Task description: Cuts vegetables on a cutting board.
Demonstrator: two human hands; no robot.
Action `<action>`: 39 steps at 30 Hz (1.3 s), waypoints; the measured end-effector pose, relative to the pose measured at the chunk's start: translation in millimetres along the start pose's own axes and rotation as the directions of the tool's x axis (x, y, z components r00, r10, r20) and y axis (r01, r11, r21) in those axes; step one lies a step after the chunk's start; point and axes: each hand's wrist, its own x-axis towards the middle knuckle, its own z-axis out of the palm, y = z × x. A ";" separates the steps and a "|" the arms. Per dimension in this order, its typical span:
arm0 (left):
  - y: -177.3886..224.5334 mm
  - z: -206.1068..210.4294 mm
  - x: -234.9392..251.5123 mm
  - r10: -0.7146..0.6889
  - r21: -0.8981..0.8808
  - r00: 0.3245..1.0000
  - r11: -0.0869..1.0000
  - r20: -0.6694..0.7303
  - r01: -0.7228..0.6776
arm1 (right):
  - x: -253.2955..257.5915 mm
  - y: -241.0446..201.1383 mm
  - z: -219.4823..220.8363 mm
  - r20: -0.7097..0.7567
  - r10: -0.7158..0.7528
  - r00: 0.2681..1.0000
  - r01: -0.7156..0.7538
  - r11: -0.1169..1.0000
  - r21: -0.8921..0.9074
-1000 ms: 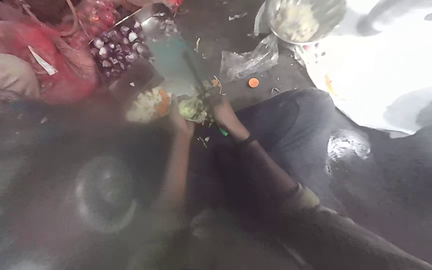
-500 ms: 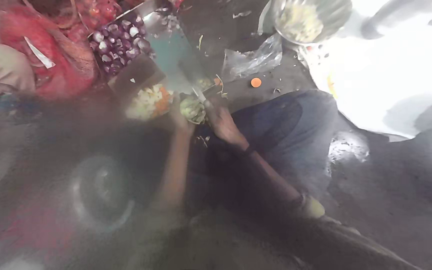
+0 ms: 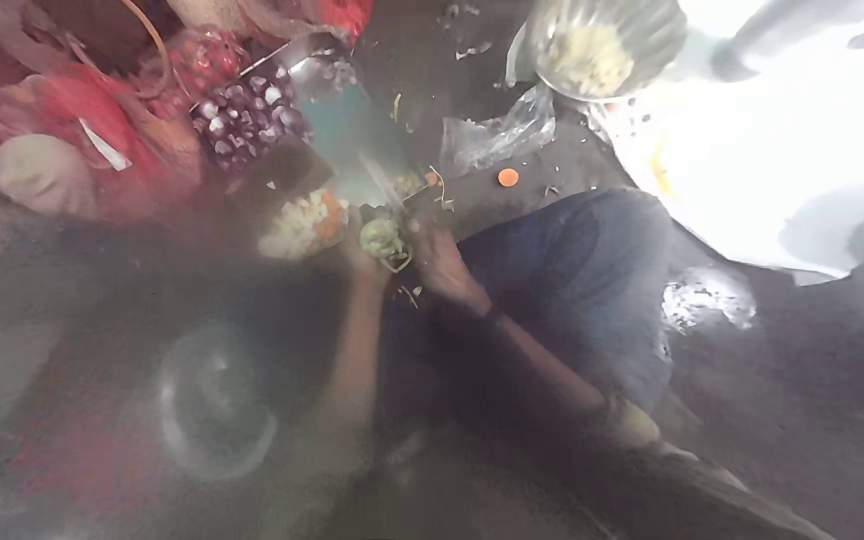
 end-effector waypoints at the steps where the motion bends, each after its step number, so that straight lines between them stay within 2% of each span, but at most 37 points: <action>1: -0.2 0.0 0.5 0.002 -0.017 1.000 1.000 0.018 -0.002 | -0.7 -0.8 -0.7 0.002 -0.002 1.000 0.002 1.000 -0.007; 6: 0.9 4.3 -0.6 0.033 -0.068 0.999 0.997 -0.031 -0.035 | -2.4 -2.3 -2.2 -0.014 0.008 1.000 -0.009 1.000 -0.018; 9: -1.1 0.1 -2.3 0.078 0.005 0.996 0.997 -0.039 -0.078 | -4.8 -2.1 -1.8 -0.020 -0.001 1.000 0.000 1.000 -0.026; 15: -0.2 -1.1 3.2 0.146 -0.021 0.988 0.989 -0.056 -0.147 | 1.3 -3.1 -2.2 0.012 -0.055 0.998 0.057 0.983 -0.175; 20: -0.3 -2.0 -0.9 0.159 0.049 0.953 0.987 -0.257 -0.151 | -2.3 -4.0 -1.5 0.032 -0.080 0.996 0.085 0.974 -0.210; 24: -0.4 -9.6 1.5 0.173 0.067 0.967 0.984 -0.188 -0.163 | -2.0 -5.7 1.0 0.051 -0.076 0.996 0.085 0.975 -0.205; 27: 2.7 -8.0 -0.1 0.146 0.098 0.965 0.987 -0.218 -0.127 | -4.6 -8.6 1.0 0.057 -0.088 0.994 0.098 0.974 -0.205; 32: 5.3 -10.6 -1.8 0.019 0.019 0.977 1.000 -0.214 -0.015 | -8.9 -16.2 2.9 0.045 -0.010 0.999 0.024 0.945 -0.327; 34: 4.0 -14.9 -1.5 0.040 0.049 0.980 0.998 -0.193 -0.032 | -9.5 -16.7 5.1 0.028 -0.002 1.000 0.012 0.933 -0.358; 39: 1.3 -10.1 -1.2 0.089 0.125 0.960 0.990 -0.265 -0.057 | -9.5 -17.2 8.4 0.004 0.074 0.997 -0.069 0.944 -0.323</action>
